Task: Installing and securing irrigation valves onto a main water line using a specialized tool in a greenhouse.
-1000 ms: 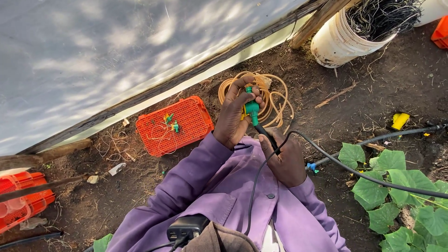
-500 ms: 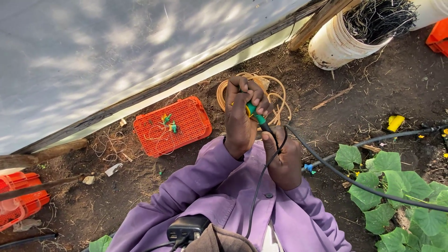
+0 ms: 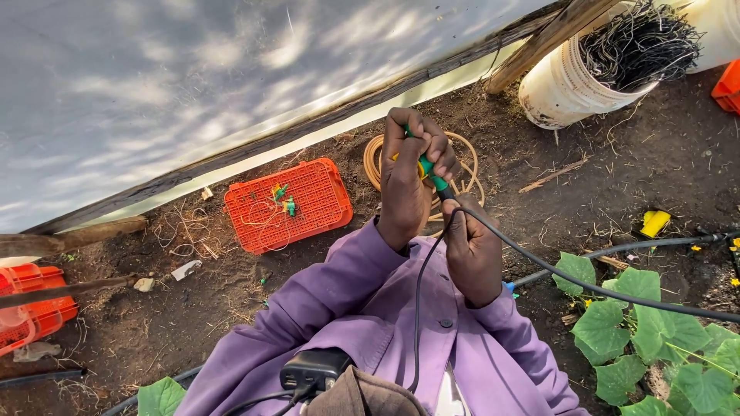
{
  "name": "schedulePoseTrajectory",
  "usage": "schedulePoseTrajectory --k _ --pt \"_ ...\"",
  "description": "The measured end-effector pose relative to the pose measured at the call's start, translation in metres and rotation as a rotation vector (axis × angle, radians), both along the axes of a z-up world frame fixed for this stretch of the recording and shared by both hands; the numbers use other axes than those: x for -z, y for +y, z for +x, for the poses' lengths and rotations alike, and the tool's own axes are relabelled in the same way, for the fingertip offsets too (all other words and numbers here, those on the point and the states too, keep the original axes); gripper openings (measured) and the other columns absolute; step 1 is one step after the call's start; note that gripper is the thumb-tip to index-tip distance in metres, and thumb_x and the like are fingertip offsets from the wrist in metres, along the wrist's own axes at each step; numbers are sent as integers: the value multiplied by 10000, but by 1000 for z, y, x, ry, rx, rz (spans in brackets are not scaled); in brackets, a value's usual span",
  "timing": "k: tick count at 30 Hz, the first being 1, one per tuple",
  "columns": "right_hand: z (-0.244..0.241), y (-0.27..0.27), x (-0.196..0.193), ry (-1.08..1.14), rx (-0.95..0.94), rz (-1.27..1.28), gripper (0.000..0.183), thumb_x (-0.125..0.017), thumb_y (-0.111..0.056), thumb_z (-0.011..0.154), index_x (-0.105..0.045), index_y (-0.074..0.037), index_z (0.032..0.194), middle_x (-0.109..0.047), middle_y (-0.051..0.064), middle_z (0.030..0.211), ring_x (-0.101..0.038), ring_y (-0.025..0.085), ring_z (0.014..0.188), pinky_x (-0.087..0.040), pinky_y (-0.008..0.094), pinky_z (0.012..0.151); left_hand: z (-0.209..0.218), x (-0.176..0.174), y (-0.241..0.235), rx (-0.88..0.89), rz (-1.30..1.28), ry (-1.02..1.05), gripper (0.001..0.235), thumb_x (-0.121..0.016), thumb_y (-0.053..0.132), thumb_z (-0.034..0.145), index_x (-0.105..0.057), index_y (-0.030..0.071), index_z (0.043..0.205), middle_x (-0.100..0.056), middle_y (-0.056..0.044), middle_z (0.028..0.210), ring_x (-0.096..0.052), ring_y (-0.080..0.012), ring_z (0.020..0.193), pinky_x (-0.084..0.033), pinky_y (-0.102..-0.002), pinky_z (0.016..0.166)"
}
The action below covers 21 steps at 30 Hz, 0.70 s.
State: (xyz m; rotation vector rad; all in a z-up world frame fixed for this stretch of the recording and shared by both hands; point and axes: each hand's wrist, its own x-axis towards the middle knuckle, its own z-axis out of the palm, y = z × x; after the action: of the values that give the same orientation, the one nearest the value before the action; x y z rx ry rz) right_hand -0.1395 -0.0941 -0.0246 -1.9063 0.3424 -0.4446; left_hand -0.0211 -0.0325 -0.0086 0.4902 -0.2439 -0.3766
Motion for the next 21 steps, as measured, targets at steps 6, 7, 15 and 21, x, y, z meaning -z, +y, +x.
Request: schedulePoseTrajectory --k 6,7,15,21 --pt "11 1 2 0 75 -372 237 -568 -212 1073 -686 -66 929 -467 135 431 -492 310 337 -343 281 414 8 3 1 -32 91 -117 132 -339 77 1057 -386 195 1094 -365 8 794 -441 -98 688 -443 -273 635" --pt "16 0 1 -5 71 -375 237 -568 -212 1073 -686 -66 929 -467 135 431 -492 310 337 -343 281 414 12 6 -1 -37 89 -121 132 -339 77 1057 -386 195 1094 -365 8 794 -441 -98 688 -443 -273 635" --pt "20 -52 18 333 -84 -251 332 -576 -389 1086 -695 -166 871 -546 151 563 -566 359 520 -434 377 555 12 52 13 19 469 -247 87 -402 171 1114 -341 145 1171 -498 -82 944 -599 -187 902 -526 -390 789" --pt "-6 -58 8 410 -277 698 364 -467 -275 1128 -634 -94 861 -341 -65 485 -303 41 391 -291 174 400 26 23 72 326 867 -570 481 -812 344 915 -504 109 1200 -434 -121 1230 -573 -273 1041 -561 -436 918"
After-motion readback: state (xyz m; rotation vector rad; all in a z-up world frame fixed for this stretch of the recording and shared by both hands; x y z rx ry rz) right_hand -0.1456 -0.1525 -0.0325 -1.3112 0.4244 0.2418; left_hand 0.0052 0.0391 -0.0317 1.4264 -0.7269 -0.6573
